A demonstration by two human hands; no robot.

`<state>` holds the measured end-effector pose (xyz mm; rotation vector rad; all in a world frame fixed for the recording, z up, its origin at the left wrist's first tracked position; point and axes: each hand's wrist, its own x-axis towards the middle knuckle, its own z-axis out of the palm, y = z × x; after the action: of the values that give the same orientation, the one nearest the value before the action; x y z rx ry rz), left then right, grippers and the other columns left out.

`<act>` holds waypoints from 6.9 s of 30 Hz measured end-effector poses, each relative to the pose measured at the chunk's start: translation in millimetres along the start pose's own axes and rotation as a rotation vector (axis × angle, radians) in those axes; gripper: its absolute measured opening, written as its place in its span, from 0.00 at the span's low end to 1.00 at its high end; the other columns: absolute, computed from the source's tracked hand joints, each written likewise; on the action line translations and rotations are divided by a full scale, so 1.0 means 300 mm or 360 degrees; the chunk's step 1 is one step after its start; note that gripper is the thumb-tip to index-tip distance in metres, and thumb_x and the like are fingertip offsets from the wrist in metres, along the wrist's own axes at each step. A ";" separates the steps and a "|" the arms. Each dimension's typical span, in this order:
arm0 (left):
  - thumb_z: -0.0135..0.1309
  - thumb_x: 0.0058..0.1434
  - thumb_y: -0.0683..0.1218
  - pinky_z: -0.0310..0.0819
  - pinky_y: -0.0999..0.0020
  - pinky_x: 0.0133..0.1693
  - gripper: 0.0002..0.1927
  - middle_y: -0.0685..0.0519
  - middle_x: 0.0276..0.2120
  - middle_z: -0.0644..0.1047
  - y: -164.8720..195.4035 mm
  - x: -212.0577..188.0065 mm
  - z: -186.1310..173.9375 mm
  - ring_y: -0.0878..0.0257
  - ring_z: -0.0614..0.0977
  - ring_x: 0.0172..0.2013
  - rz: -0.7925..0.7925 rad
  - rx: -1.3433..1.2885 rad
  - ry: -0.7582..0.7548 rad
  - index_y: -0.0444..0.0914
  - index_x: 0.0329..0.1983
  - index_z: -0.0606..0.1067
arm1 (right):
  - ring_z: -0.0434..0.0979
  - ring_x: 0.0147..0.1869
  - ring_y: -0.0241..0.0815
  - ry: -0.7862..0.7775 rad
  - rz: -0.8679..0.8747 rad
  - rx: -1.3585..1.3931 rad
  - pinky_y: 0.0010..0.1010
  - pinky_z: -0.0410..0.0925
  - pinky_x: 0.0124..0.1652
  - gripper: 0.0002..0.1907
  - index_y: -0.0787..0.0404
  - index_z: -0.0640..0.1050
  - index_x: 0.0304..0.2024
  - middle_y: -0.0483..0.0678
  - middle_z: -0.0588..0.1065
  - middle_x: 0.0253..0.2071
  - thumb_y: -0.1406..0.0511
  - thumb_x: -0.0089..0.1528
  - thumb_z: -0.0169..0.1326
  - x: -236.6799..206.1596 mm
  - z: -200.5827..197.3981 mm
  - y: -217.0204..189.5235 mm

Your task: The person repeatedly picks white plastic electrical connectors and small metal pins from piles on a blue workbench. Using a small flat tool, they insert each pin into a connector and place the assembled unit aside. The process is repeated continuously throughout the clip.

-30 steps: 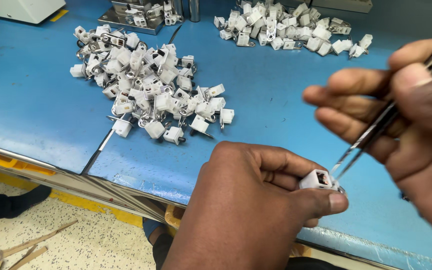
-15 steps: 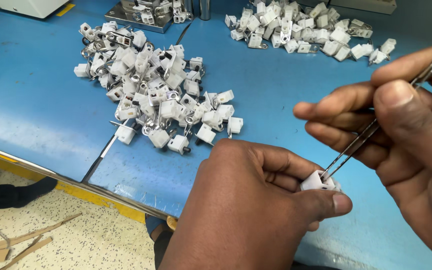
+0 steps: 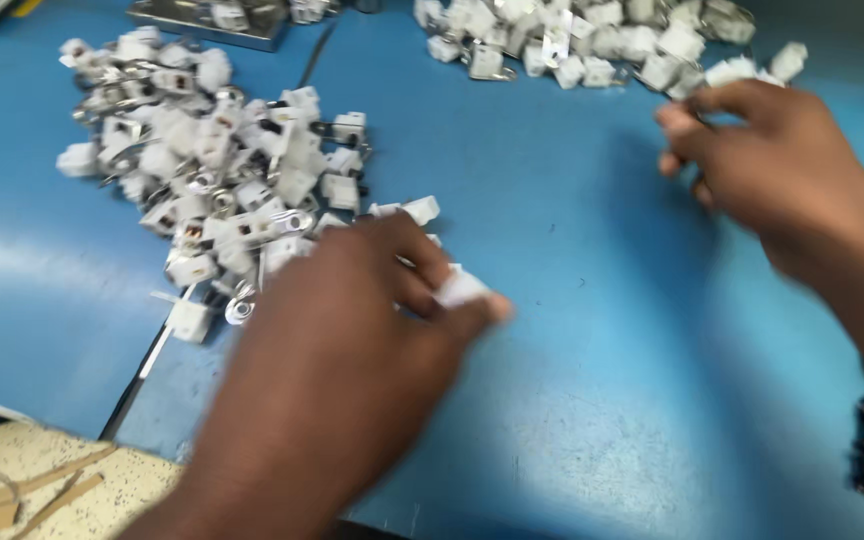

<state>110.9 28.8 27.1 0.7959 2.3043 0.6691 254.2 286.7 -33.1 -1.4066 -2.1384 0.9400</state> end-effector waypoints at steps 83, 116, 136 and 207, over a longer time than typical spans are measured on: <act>0.68 0.51 0.47 0.81 0.71 0.29 0.11 0.49 0.23 0.85 0.032 -0.192 0.115 0.66 0.86 0.23 -0.0028 -0.0804 -0.0576 0.35 0.33 0.86 | 0.84 0.55 0.58 -0.0268 -0.0629 0.0923 0.47 0.76 0.52 0.06 0.54 0.64 0.52 0.60 0.81 0.43 0.63 0.74 0.41 -0.579 -0.073 -0.120; 0.66 0.56 0.48 0.76 0.56 0.43 0.24 0.48 0.46 0.81 -0.019 -0.060 0.165 0.53 0.84 0.42 0.0858 -0.0209 0.0110 0.42 0.56 0.76 | 0.66 0.26 0.39 -0.0242 0.0288 -0.0403 0.35 0.61 0.26 0.20 0.55 0.83 0.47 0.50 0.74 0.24 0.54 0.58 0.70 -0.358 -0.018 -0.023; 0.71 0.51 0.43 0.82 0.72 0.31 0.13 0.49 0.24 0.84 -0.053 -0.182 0.277 0.66 0.84 0.25 0.0048 -0.1263 -0.0760 0.31 0.36 0.84 | 0.83 0.42 0.35 -0.0067 0.0056 -0.1086 0.28 0.78 0.49 0.13 0.53 0.87 0.43 0.43 0.81 0.37 0.60 0.56 0.68 -0.534 -0.263 0.293; 0.60 0.61 0.57 0.78 0.58 0.39 0.16 0.53 0.38 0.83 0.013 0.010 0.008 0.58 0.85 0.34 0.0126 0.0285 0.0001 0.49 0.50 0.83 | 0.74 0.35 0.47 0.0139 0.0104 -0.0396 0.41 0.65 0.35 0.18 0.59 0.76 0.57 0.54 0.78 0.37 0.57 0.69 0.56 -0.161 -0.053 0.001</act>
<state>112.1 34.2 26.9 0.9730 2.3676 0.5018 284.4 247.6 -21.2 -1.6116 -2.2150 0.6380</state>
